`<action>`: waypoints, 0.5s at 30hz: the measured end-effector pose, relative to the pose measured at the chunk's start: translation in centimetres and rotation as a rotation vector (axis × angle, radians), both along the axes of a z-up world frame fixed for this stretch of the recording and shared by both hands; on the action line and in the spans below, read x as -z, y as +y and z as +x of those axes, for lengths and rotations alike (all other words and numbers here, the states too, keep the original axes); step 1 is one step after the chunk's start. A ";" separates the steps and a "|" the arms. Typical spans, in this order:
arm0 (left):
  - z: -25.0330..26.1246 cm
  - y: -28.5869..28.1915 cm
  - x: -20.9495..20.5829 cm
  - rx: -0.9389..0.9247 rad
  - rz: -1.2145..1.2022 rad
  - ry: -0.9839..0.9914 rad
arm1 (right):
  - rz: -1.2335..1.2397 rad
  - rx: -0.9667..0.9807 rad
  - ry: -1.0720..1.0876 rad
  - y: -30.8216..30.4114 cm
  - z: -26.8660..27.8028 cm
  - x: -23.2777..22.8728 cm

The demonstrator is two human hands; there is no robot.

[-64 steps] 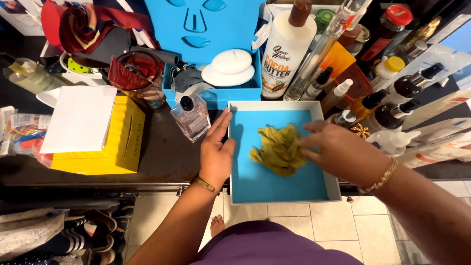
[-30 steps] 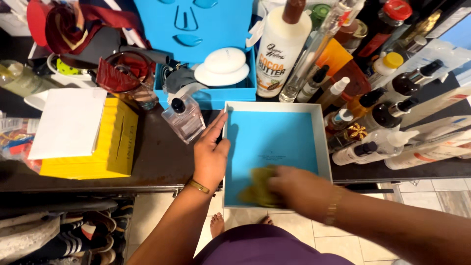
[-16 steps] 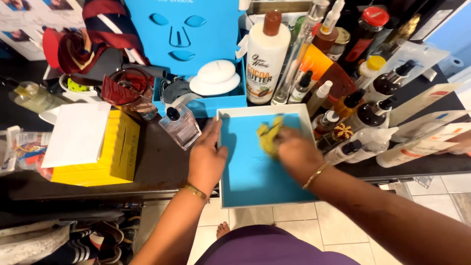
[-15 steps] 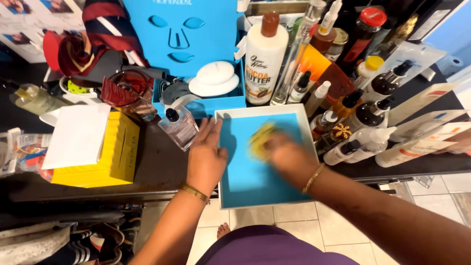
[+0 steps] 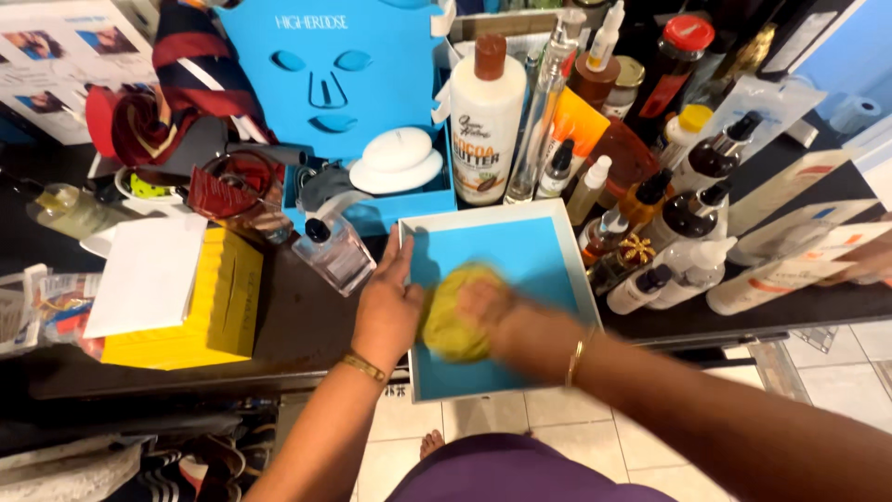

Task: The person wipes a rectangular white organizer with a yellow cloth and then places several bottles and tubes of beauty products into it.

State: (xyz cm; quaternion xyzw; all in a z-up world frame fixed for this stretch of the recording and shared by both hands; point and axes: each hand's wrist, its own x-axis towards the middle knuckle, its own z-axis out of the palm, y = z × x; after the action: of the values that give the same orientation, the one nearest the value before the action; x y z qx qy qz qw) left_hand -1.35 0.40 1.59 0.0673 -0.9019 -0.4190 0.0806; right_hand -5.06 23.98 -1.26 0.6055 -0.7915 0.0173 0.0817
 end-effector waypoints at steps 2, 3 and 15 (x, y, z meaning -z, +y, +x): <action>0.5 0.1 0.2 -0.001 -0.014 -0.073 | 0.083 0.126 -0.005 0.2 -2.2 -0.8; 0.4 0.0 0.3 0.038 -0.155 0.076 | 0.163 0.250 0.006 0.1 -3.1 -1.0; 0.3 0.3 -1.2 0.138 -0.466 0.037 | 0.279 0.015 -0.151 -1.2 0.3 -2.0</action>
State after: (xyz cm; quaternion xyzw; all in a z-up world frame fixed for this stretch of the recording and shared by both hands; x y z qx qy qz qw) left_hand -1.07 0.68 2.83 -0.0227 -0.9750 -0.2055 0.0817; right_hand -4.78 22.81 0.74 0.6021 -0.7945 -0.0478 -0.0628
